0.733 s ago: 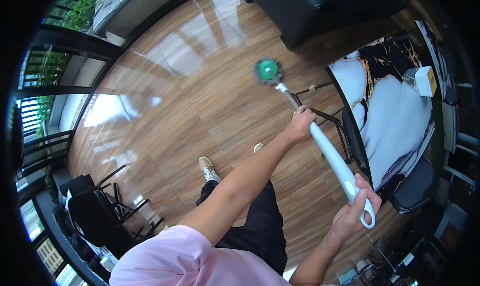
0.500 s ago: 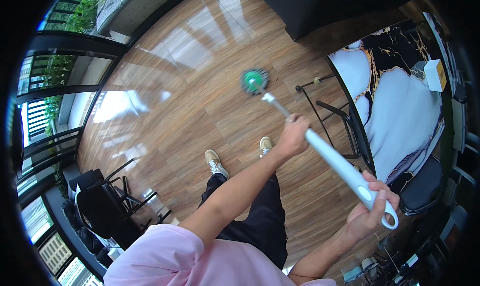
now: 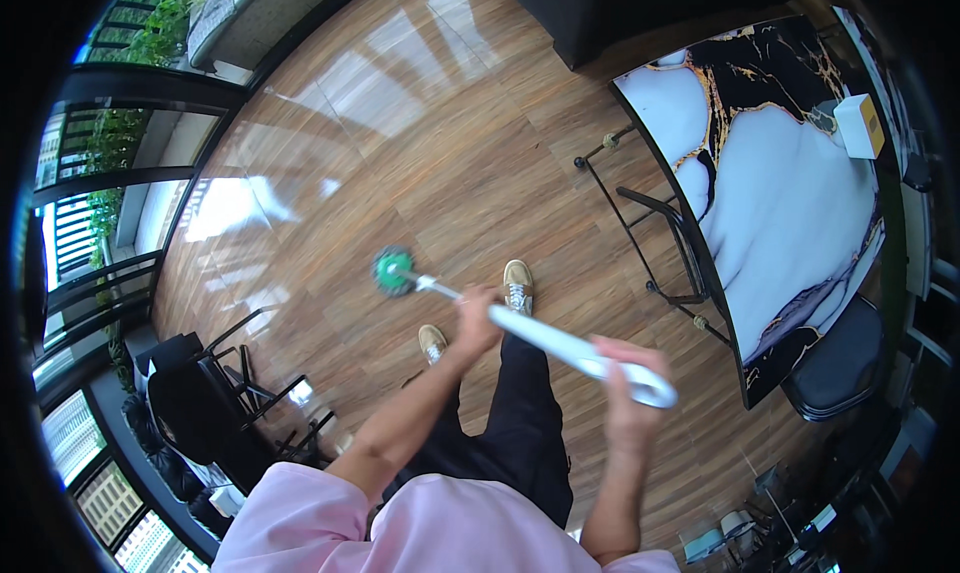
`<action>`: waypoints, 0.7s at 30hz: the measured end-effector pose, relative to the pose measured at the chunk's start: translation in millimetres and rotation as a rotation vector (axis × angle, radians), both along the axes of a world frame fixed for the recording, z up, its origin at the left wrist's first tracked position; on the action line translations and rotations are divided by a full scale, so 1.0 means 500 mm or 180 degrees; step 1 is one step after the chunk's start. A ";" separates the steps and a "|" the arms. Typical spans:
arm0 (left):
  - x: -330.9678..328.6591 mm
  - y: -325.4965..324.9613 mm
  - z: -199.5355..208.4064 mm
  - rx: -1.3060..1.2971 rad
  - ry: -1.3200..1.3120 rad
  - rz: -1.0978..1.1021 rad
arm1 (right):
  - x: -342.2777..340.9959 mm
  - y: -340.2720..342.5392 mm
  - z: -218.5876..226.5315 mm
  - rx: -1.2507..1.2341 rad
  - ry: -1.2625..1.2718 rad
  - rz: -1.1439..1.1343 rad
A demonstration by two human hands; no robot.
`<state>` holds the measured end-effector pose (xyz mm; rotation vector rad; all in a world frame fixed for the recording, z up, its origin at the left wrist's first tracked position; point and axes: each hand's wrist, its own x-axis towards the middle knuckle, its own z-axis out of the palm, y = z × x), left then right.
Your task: The person wipes a table and chairs with a cloth and then mops the floor using a spin mop and a bucket of water.
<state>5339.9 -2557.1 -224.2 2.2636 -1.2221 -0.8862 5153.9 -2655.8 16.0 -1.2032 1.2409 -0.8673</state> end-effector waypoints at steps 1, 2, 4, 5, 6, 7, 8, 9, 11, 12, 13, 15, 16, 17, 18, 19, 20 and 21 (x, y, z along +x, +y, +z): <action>-0.082 -0.081 0.050 -0.0554 0.0141 -0.0120 | -0.071 -0.017 0.046 -0.0532 0.0021 -0.0270; -0.140 -0.139 0.075 -0.0760 0.0362 -0.0258 | -0.126 -0.017 0.089 -0.0745 0.0022 -0.0520; -0.214 -0.232 0.115 -0.1146 0.0632 -0.0496 | -0.161 0.007 0.128 -0.1027 0.0066 -0.0779; -0.217 -0.265 0.103 -0.1236 0.0631 -0.0638 | -0.151 0.019 0.124 -0.1152 0.0240 -0.1038; -0.207 -0.287 0.095 -0.1134 0.0595 -0.0754 | -0.141 0.035 0.117 -0.1278 0.0435 -0.1313; -0.193 -0.300 0.090 -0.1031 0.0566 -0.0871 | -0.122 0.053 0.089 -0.1365 0.0538 -0.1417; -0.174 -0.298 0.096 -0.0951 0.0650 -0.0982 | -0.111 0.072 0.071 -0.1368 0.0549 -0.1478; -0.164 -0.271 0.103 -0.1002 0.0688 -0.0990 | -0.097 0.091 0.065 -0.1371 0.0549 -0.1557; -0.109 -0.199 0.106 -0.1023 0.0735 -0.0922 | -0.053 0.127 0.080 -0.1311 0.0456 -0.1513; -0.078 -0.140 0.102 -0.1035 0.0702 -0.0807 | -0.029 0.153 0.090 -0.1197 0.0350 -0.1463; -0.044 -0.066 0.097 -0.1029 0.0656 -0.0671 | -0.006 0.182 0.095 -0.1178 0.0331 -0.1415; 0.034 0.103 0.103 -0.0945 0.0386 -0.0216 | 0.055 0.233 0.092 -0.0711 -0.0131 -0.0852; 0.073 0.193 0.097 -0.1064 0.0249 0.0032 | 0.094 0.274 0.077 -0.0755 -0.0158 -0.0469; 0.119 0.279 0.077 -0.1184 0.0097 0.0285 | 0.142 0.327 0.058 -0.0752 -0.0174 -0.0114; 0.180 0.379 0.035 -0.1263 -0.0096 0.0490 | 0.210 0.397 0.042 -0.0716 -0.0132 0.0269; 0.244 0.486 0.000 -0.1346 -0.0282 0.0672 | 0.289 0.480 0.034 -0.0463 -0.0319 0.0547; 0.311 0.586 -0.008 -0.1253 -0.0416 0.0828 | 0.342 0.560 -0.005 -0.0497 -0.0480 0.0925; 0.384 0.717 -0.041 -0.1209 -0.0729 0.0962 | 0.397 0.642 -0.030 -0.0572 -0.0436 0.1402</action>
